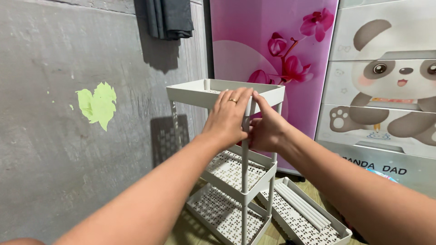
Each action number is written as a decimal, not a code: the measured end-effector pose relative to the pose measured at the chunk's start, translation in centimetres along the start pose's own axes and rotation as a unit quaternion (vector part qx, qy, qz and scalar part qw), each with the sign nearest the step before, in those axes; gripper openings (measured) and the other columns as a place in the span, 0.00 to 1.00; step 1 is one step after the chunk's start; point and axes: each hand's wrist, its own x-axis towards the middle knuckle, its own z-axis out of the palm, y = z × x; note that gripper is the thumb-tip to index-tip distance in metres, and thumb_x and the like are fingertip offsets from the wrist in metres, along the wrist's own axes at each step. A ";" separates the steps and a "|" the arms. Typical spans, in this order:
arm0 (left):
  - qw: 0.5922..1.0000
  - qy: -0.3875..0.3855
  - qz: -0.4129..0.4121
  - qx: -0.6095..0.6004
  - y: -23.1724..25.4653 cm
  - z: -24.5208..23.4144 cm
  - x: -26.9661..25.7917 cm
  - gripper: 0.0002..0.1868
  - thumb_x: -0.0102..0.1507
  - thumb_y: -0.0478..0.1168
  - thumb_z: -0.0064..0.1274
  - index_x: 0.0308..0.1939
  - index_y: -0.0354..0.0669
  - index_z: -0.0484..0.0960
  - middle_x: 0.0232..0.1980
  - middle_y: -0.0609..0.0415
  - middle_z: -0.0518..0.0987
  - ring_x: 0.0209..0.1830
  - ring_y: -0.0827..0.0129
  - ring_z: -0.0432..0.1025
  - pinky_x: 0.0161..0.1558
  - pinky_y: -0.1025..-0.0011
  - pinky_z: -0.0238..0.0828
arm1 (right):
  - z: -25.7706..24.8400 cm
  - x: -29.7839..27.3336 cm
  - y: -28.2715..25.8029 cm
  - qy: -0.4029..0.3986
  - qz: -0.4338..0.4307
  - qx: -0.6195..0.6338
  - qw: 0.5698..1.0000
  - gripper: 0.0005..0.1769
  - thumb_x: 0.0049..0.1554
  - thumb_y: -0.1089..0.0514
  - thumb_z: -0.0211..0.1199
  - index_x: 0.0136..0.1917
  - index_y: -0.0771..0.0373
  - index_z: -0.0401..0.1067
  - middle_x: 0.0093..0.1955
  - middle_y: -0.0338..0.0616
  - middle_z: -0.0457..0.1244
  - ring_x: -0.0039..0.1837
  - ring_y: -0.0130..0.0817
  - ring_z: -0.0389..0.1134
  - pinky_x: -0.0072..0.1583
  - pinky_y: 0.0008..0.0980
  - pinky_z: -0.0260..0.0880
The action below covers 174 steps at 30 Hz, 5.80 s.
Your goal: The person assembles a white plastic shelving unit by inserting vertical poles into the corners of perforated trays and stacking additional trays on top. They handle the trays and poles by hand, aligning and securing each component to build a three-tiered structure.
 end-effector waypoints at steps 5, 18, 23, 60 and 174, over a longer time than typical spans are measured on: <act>0.998 -0.026 -0.047 0.017 0.0 1.1 -0.5 0.51 0.40 0.30 0.68 0.67 0.36 0.63 0.67 0.43 0.67 0.72 0.49 0.58 0.77 0.55 0.44 | 0.7 1.0 0.1 0.004 -0.048 -0.016 0.999 0.62 0.51 0.18 0.41 0.67 0.82 0.60 0.55 0.56 0.63 0.52 0.42 0.63 0.56 0.43 0.61; 0.999 0.020 -0.029 0.017 0.5 1.6 -1.4 0.42 0.44 0.25 0.61 0.63 0.36 0.68 0.64 0.42 0.71 0.71 0.49 0.61 0.77 0.55 0.48 | 1.0 1.3 0.8 0.005 -0.094 0.022 0.995 0.56 0.53 0.24 0.43 0.72 0.78 0.54 0.66 0.60 0.62 0.60 0.44 0.69 0.61 0.41 0.68; 0.998 0.013 -0.037 0.040 0.6 2.0 -1.5 0.45 0.44 0.29 0.64 0.66 0.34 0.66 0.64 0.40 0.71 0.71 0.48 0.60 0.76 0.55 0.47 | -1.7 3.6 1.9 -0.016 -0.095 0.013 0.995 0.49 0.55 0.17 0.43 0.56 0.68 0.59 0.42 0.45 0.56 0.44 0.40 0.59 0.49 0.39 0.63; 0.984 0.015 -0.123 0.127 1.1 4.5 -1.2 0.45 0.53 0.42 0.65 0.71 0.40 0.61 0.71 0.44 0.64 0.77 0.50 0.53 0.76 0.43 0.36 | -4.2 4.4 -1.0 -0.062 -0.098 0.010 0.993 0.40 0.58 0.25 0.49 0.53 0.68 0.65 0.40 0.47 0.58 0.44 0.42 0.59 0.53 0.44 0.67; 0.799 -0.494 -0.294 -0.177 11.1 21.5 -8.8 0.31 0.58 0.42 0.58 0.66 0.44 0.73 0.68 0.44 0.72 0.67 0.49 0.69 0.66 0.58 0.66 | -31.3 -0.7 19.9 0.419 -0.165 -0.139 0.882 0.09 0.58 0.57 0.66 0.48 0.65 0.77 0.34 0.40 0.64 0.32 0.27 0.62 0.34 0.29 0.65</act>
